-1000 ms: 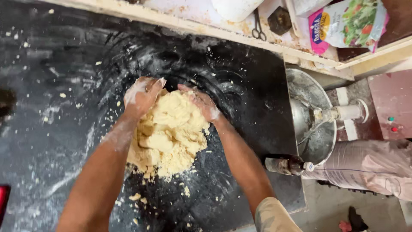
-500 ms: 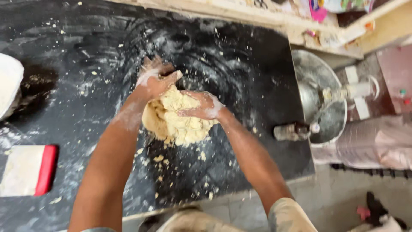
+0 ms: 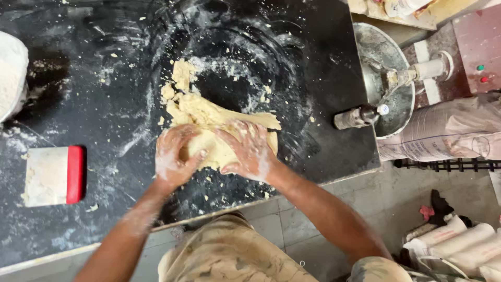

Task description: The person kneads dough on a black countertop, using a bench scraper to gather pieces and their hands to fold and press the mixture.

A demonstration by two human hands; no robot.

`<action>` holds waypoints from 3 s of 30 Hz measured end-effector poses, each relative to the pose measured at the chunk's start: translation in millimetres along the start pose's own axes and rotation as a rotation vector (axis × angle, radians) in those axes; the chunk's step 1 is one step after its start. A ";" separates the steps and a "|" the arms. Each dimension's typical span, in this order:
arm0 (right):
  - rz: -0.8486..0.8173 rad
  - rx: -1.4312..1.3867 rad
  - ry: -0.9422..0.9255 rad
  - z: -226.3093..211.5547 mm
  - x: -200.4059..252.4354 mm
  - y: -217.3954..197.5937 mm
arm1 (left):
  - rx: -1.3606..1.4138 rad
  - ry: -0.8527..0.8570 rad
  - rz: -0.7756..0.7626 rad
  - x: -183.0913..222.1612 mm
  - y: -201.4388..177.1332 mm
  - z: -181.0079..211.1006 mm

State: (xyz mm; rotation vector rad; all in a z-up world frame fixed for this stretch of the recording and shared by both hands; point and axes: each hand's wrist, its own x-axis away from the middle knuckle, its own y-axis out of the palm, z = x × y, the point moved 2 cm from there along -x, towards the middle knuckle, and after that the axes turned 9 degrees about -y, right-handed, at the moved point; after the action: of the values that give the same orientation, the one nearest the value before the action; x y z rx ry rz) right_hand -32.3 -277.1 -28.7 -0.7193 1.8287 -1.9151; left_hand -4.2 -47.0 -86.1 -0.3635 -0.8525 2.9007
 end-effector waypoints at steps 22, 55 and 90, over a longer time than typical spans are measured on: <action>-0.210 -0.026 -0.316 147.2 -309.1 91.4 | -0.412 -0.469 -0.052 -263.4 44.2 -103.0; 0.033 -0.187 0.399 290.1 -81.9 153.4 | -0.517 -0.109 -0.473 -294.4 231.0 43.2; 0.281 -0.246 0.105 99.8 46.3 54.3 | -0.506 0.333 -0.514 -94.5 165.4 85.4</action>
State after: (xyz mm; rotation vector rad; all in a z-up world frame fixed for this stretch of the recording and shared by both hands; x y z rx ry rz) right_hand -11.6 -388.0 -76.9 -0.4121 2.1273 -1.5936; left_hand 61.3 -245.2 -87.5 -0.5476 -1.3661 2.0648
